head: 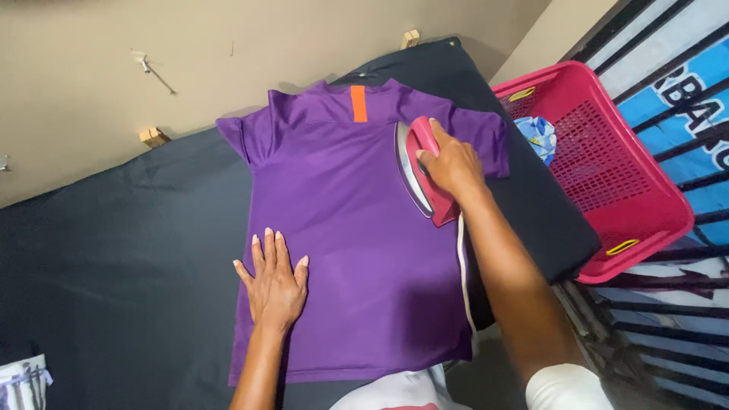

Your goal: Ironing a purple sports jersey and then folding it along with other finished garments.

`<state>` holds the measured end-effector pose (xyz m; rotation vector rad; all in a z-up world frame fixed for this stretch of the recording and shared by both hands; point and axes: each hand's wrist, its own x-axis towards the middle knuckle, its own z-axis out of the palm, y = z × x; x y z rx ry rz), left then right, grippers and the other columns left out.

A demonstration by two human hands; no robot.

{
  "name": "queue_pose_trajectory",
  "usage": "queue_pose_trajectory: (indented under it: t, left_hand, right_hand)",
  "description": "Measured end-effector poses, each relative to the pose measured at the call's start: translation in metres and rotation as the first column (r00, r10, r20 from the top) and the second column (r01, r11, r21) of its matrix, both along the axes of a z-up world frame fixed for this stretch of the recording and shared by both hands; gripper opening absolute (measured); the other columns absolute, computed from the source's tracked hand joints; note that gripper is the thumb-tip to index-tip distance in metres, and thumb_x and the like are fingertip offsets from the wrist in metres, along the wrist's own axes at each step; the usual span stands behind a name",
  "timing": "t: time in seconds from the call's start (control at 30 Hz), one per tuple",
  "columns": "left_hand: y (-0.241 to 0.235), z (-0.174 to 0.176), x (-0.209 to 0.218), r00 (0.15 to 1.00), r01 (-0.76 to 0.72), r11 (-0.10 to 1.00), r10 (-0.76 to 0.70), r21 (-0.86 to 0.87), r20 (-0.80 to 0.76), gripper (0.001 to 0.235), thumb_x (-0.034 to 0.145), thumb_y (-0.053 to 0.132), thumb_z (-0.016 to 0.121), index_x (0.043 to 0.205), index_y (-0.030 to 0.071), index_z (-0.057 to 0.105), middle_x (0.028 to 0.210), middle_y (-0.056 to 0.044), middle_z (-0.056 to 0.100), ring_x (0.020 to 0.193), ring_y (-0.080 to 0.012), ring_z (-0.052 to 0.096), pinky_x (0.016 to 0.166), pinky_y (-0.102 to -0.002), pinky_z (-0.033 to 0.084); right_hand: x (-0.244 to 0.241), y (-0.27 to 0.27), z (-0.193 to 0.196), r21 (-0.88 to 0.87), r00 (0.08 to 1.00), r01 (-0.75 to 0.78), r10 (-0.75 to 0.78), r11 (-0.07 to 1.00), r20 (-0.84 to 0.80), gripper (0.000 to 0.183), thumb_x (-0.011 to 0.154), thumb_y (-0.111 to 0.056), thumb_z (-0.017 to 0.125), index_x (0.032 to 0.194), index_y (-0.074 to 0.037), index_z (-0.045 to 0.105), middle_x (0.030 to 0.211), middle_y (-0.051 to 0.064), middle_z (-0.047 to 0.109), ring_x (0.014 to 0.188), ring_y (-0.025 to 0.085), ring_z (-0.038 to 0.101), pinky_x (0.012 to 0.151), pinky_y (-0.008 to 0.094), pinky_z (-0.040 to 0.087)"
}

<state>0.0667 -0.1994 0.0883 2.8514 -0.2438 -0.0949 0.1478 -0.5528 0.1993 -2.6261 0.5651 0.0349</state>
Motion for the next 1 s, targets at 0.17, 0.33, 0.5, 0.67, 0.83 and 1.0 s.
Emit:
queue_pose_trajectory:
  t: [0.17, 0.33, 0.5, 0.67, 0.83, 1.0]
  left_hand:
    - [0.001, 0.0, 0.001, 1.0, 0.003, 1.0, -0.003, -0.003, -0.005, 0.072, 0.101, 0.05, 0.039, 0.155, 0.002, 0.033, 0.166, -0.015, 0.023, 0.154, -0.0352, 0.014, 0.117, -0.068, 0.005]
    - [0.001, 0.0, 0.002, 1.0, 0.012, 1.0, -0.012, 0.004, -0.016, 0.073, 0.101, 0.05, 0.036, 0.155, 0.001, 0.033, 0.166, -0.016, 0.023, 0.155, -0.0357, 0.014, 0.117, -0.069, 0.005]
    - [0.005, -0.003, -0.001, 1.0, -0.002, 1.0, 0.002, 0.011, 0.006, 0.073, 0.101, 0.051, 0.036, 0.155, 0.002, 0.033, 0.166, -0.015, 0.024, 0.155, -0.035, 0.014, 0.117, -0.069, 0.005]
    - [0.014, -0.004, -0.007, 1.0, -0.019, 1.0, 0.018, 0.018, 0.025, 0.073, 0.101, 0.051, 0.038, 0.155, 0.002, 0.034, 0.167, -0.014, 0.024, 0.156, -0.0335, 0.015, 0.118, -0.07, 0.005]
    - [0.023, -0.011, -0.011, 0.997, -0.042, 0.999, 0.04, 0.032, 0.06, 0.075, 0.1, 0.051, 0.039, 0.155, 0.0, 0.034, 0.166, -0.017, 0.025, 0.155, -0.0363, 0.015, 0.116, -0.071, 0.005]
    - [0.029, -0.013, -0.017, 0.994, -0.033, 0.999, 0.031, 0.014, 0.107, 0.072, 0.102, 0.048, 0.042, 0.153, -0.003, 0.039, 0.165, -0.022, 0.029, 0.155, -0.0388, 0.02, 0.117, -0.072, 0.007]
  right_hand:
    - [-0.017, -0.019, -0.05, 0.009, 0.917, -0.313, 0.3, 0.95, 0.261, 0.073, 0.088, -0.039, 0.076, 0.151, -0.015, 0.046, 0.14, 0.023, 0.059, 0.122, 0.047, 0.057, 0.101, 0.05, 0.046]
    - [-0.08, 0.045, 0.002, 0.182, 0.875, -0.475, 0.484, 0.861, -0.007, 0.072, 0.087, -0.04, 0.068, 0.154, -0.027, 0.044, 0.13, 0.018, 0.067, 0.106, 0.041, 0.069, 0.089, 0.046, 0.056]
    - [-0.144, 0.07, 0.016, 0.275, 0.784, -0.57, 0.612, 0.774, -0.099, 0.073, 0.09, -0.042, 0.066, 0.157, -0.028, 0.04, 0.122, 0.021, 0.068, 0.098, 0.04, 0.071, 0.088, 0.046, 0.055]
    - [-0.186, 0.053, 0.01, 0.131, 0.799, -0.601, 0.591, 0.788, 0.112, 0.068, 0.092, -0.042, 0.066, 0.154, -0.024, 0.046, 0.127, 0.021, 0.069, 0.104, 0.041, 0.069, 0.086, 0.048, 0.054]
    - [-0.195, -0.001, 0.008, 0.0, 0.965, -0.145, 0.141, 0.989, -0.219, 0.072, 0.088, -0.049, 0.065, 0.155, -0.039, 0.039, 0.115, 0.019, 0.071, 0.105, 0.04, 0.068, 0.092, 0.049, 0.053]
    - [-0.211, -0.074, -0.012, 0.005, 0.993, 0.089, -0.089, 0.996, -0.079, 0.078, 0.084, -0.048, 0.069, 0.156, -0.035, 0.042, 0.123, 0.026, 0.067, 0.11, 0.047, 0.064, 0.095, 0.051, 0.051]
